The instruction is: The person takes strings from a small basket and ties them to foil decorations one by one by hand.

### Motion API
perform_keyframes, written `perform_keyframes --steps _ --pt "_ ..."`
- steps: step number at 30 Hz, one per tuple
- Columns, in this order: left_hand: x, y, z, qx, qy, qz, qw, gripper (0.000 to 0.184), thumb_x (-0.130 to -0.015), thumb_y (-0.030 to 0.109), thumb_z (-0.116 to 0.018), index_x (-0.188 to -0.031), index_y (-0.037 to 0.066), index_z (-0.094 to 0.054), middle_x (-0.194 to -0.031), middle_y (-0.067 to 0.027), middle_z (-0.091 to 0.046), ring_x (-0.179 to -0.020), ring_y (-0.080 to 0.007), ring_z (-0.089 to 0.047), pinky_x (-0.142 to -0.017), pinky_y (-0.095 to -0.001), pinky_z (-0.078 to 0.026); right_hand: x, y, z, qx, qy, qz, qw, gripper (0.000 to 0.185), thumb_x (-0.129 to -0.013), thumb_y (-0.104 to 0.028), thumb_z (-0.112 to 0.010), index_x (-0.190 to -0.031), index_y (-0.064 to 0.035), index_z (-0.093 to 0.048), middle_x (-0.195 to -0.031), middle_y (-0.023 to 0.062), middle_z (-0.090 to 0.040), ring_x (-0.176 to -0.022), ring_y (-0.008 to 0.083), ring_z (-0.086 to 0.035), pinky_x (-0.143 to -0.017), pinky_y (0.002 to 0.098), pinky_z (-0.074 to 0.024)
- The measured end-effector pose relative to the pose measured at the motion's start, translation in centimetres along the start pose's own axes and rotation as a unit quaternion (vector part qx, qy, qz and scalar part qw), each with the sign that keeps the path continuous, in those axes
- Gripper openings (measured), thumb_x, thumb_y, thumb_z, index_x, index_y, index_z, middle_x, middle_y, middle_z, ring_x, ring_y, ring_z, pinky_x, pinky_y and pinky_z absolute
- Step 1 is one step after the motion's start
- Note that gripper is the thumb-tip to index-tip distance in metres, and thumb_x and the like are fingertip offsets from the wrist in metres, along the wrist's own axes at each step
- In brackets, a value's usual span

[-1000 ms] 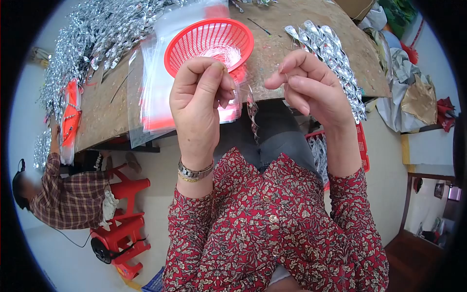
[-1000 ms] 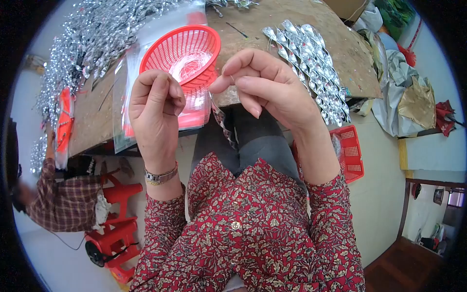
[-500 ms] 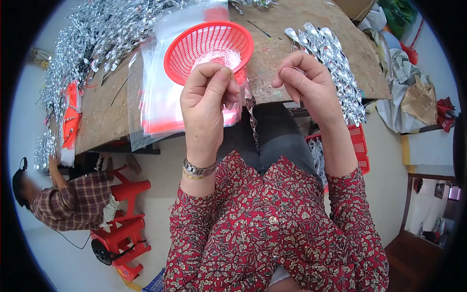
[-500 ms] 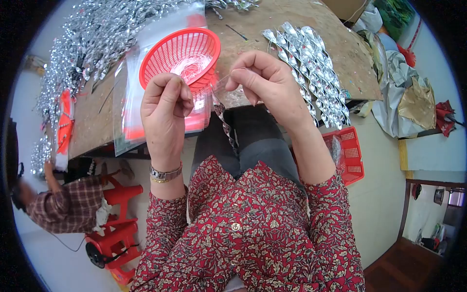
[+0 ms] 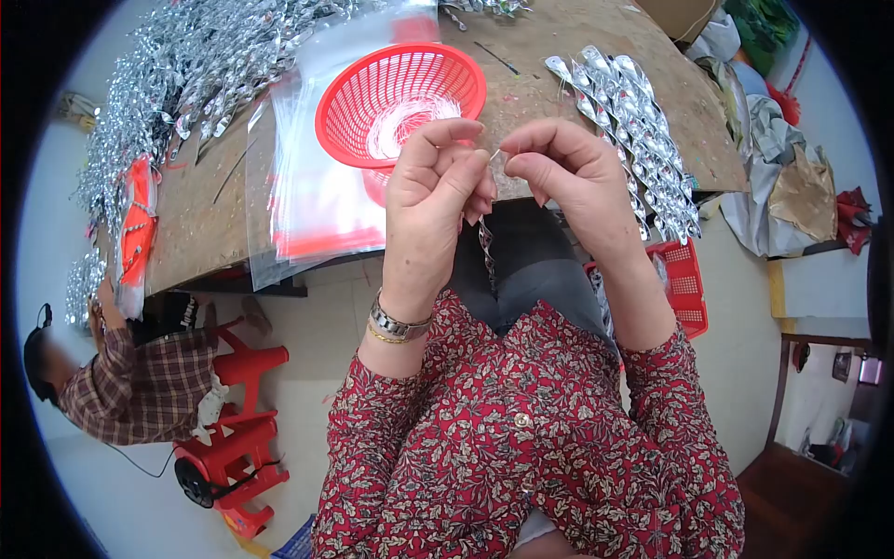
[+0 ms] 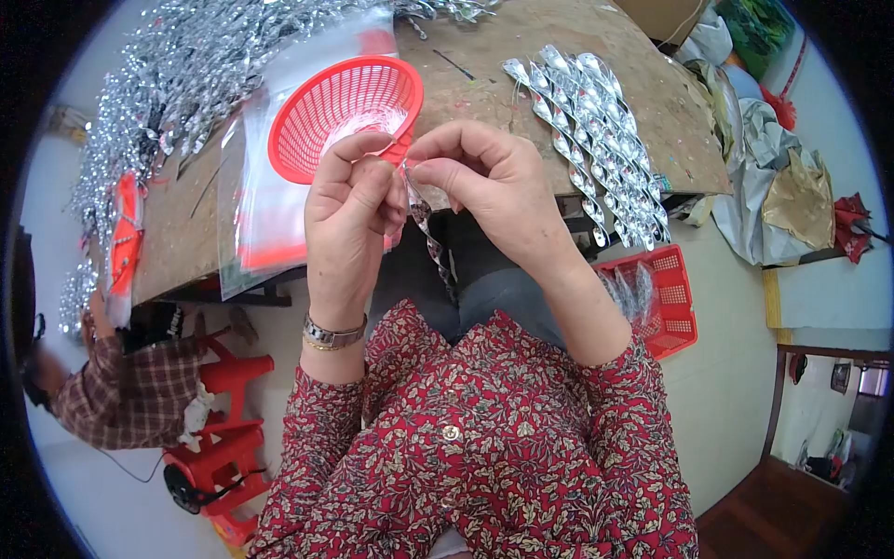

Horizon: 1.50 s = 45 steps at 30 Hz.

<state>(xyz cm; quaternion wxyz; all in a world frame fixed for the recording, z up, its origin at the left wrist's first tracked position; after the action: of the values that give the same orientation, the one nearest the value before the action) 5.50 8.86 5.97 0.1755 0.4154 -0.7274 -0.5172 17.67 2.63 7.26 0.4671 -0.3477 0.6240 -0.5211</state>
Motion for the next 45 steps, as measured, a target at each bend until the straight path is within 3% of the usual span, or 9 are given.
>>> perform_keyframes --steps 7,14,17,22,33,45 --pt "0.2 -0.4 -0.1 0.003 -0.013 0.003 1.000 0.025 -0.092 0.007 -0.054 -0.116 0.004 -0.051 -0.074 0.0008 -0.058 -0.063 -0.0040 -0.052 -0.056 -0.0165 -0.041 0.1 0.6 -0.4 -0.037 -0.013 -0.023 0.999 0.015 -0.085 -0.006 -0.062 -0.100 -0.0013 -0.065 -0.081 -0.0006 -0.062 -0.067 0.0030 -0.052 -0.056 0.0163 -0.0389" --pt "0.4 -0.4 -0.1 -0.031 -0.024 0.000 0.999 0.023 -0.092 0.006 -0.054 -0.114 0.003 -0.052 -0.075 0.0005 -0.058 -0.064 -0.0041 -0.053 -0.056 -0.0161 -0.040 0.1 0.6 -0.7 -0.013 -0.032 -0.024 0.999 0.008 -0.087 -0.009 -0.062 -0.092 -0.0028 -0.064 -0.079 -0.0015 -0.061 -0.065 0.0036 -0.050 -0.056 0.0170 -0.0392" --pt "0.7 -0.7 0.0 -0.039 -0.024 0.011 0.999 0.019 -0.091 0.006 -0.055 -0.109 0.003 -0.055 -0.075 0.0003 -0.059 -0.065 -0.0044 -0.053 -0.057 -0.0166 -0.041 0.1 0.3 -0.6 -0.005 -0.025 -0.014 1.000 0.007 -0.088 -0.010 -0.061 -0.090 -0.0033 -0.063 -0.079 -0.0016 -0.061 -0.064 0.0035 -0.050 -0.056 0.0170 -0.0393" --pt "1.0 -0.1 0.1 -0.161 -0.016 -0.017 0.987 0.009 -0.090 0.006 -0.058 -0.095 0.000 -0.062 -0.075 -0.0003 -0.059 -0.066 -0.0049 -0.054 -0.058 -0.0182 -0.042 0.1 0.1 -0.3 -0.007 -0.015 -0.005 1.000 0.007 -0.088 -0.010 -0.061 -0.089 -0.0034 -0.063 -0.078 -0.0020 -0.061 -0.064 0.0029 -0.050 -0.056 0.0165 -0.0390" --pt "0.8 -0.7 1.0 -0.076 0.021 0.006 0.997 0.012 -0.091 0.009 -0.058 -0.097 -0.001 -0.063 -0.077 0.0004 -0.061 -0.065 -0.0036 -0.053 -0.057 -0.0168 -0.041 0.7 0.3 -1.2 0.028 -0.032 0.013 0.999 0.027 -0.085 -0.002 -0.061 -0.111 -0.0029 -0.064 -0.079 -0.0032 -0.059 -0.064 0.0016 -0.049 -0.055 0.0156 -0.0385" --pt "0.8 -1.0 1.1 -0.053 0.026 0.017 0.998 0.013 -0.090 0.009 -0.059 -0.096 0.000 -0.065 -0.078 0.0011 -0.062 -0.064 -0.0035 -0.051 -0.056 -0.0170 -0.040 1.0 0.1 -2.0 0.034 -0.045 0.037 0.998 0.032 -0.085 -0.002 -0.060 -0.117 -0.0035 -0.061 -0.080 -0.0028 -0.061 -0.065 0.0015 -0.050 -0.055 0.0159 -0.0393"
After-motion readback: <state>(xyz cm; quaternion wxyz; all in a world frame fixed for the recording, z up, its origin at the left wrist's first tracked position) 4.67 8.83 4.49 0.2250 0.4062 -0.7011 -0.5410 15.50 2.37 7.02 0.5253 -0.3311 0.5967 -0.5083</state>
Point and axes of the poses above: each hand's wrist, its own x-axis away from the middle knuckle, its own z-axis out of the back of the hand, y = z × x, the point moved 8 cm from there along -x, towards the middle knuckle
